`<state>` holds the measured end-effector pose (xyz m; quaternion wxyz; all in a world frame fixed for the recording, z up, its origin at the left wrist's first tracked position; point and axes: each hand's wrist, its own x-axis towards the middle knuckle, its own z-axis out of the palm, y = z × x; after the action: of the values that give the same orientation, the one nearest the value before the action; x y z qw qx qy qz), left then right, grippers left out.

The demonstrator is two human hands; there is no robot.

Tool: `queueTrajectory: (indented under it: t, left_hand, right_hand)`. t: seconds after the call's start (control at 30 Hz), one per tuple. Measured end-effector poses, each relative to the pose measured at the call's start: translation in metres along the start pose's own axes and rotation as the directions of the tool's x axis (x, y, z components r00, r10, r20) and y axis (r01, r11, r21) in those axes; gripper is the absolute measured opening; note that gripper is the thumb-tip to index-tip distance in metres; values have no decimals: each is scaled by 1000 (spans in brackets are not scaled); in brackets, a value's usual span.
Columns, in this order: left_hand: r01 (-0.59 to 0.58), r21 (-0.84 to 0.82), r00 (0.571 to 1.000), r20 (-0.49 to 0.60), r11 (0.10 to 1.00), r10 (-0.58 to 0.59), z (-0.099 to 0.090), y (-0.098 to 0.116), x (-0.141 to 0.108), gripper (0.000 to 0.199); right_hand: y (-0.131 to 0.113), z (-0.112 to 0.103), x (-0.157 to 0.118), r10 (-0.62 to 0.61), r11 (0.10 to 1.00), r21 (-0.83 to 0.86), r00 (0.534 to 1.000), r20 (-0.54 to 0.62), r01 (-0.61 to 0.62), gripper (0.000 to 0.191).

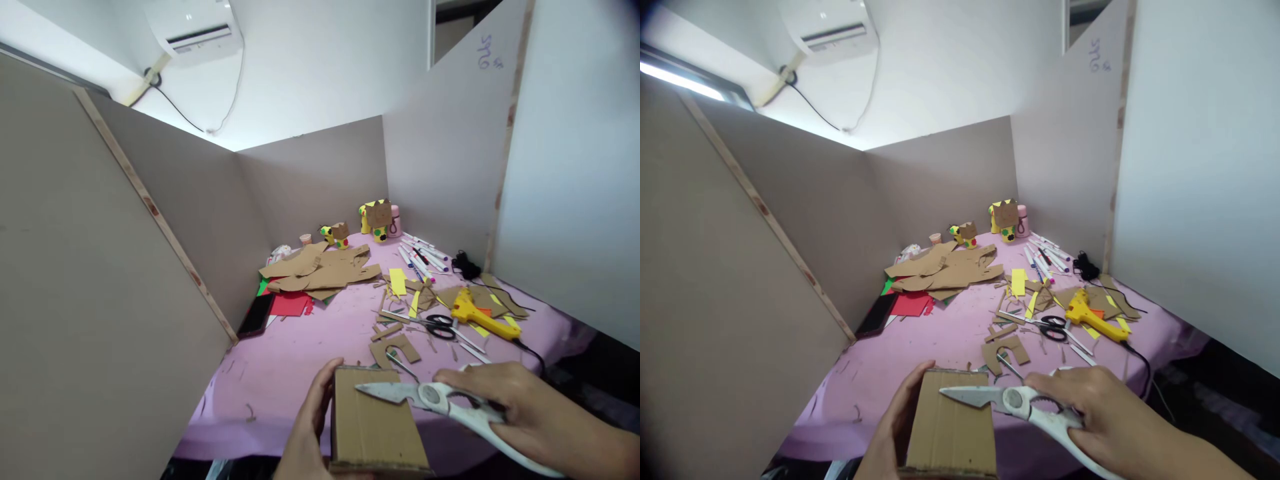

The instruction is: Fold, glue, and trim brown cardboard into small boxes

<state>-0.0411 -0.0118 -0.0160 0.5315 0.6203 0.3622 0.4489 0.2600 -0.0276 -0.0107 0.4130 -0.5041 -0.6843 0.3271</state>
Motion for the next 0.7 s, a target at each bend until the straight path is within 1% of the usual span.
queueTrajectory:
  t: [0.07,0.1,0.17,0.23,0.27,0.33,0.4,0.47,0.53,0.6,0.63,0.7]
  left_hand:
    - [-11,3,1000,3,1000,11,1,3,0,111]
    - [-8,4,1000,-8,1000,8,1,4,0,111]
    - [3,0,999,-33,1000,-3,2,5,1,114]
    - [2,4,998,-56,1000,-2,2,5,2,116]
    - [-5,11,998,-69,1000,6,2,5,3,117]
    - [-18,27,995,-102,999,21,3,6,4,114]
    - [-13,5,990,-138,1000,13,6,7,5,110]
    - [1,-89,988,-154,996,-15,10,9,6,106]
    - [24,-223,988,-145,974,-58,14,8,7,102]
    - [75,-332,983,-131,940,-125,18,5,9,100]
    - [103,-360,979,-130,927,-160,19,2,10,101]
    - [156,-363,964,-144,919,-221,21,-4,11,103]
  right_hand:
    - [5,-1,1,25,999,-48,997,67,-22,34]
    - [9,-1,1,61,998,-32,995,84,-58,36]
    - [17,-1,3,132,986,85,983,125,-144,42]
    - [25,4,6,169,953,230,976,140,-198,49]
    - [27,8,7,191,936,282,976,100,-212,52]
    - [29,20,10,240,913,331,970,36,-238,57]
    - [27,34,12,286,879,387,957,42,-280,55]
    - [23,48,14,265,872,423,964,17,-247,56]
    - [20,62,15,205,876,449,979,-17,-175,62]
    - [19,75,14,146,872,476,989,-34,-112,69]
    - [19,81,13,117,862,501,992,-42,-81,71]
    - [21,91,9,57,815,579,997,-56,-14,72]
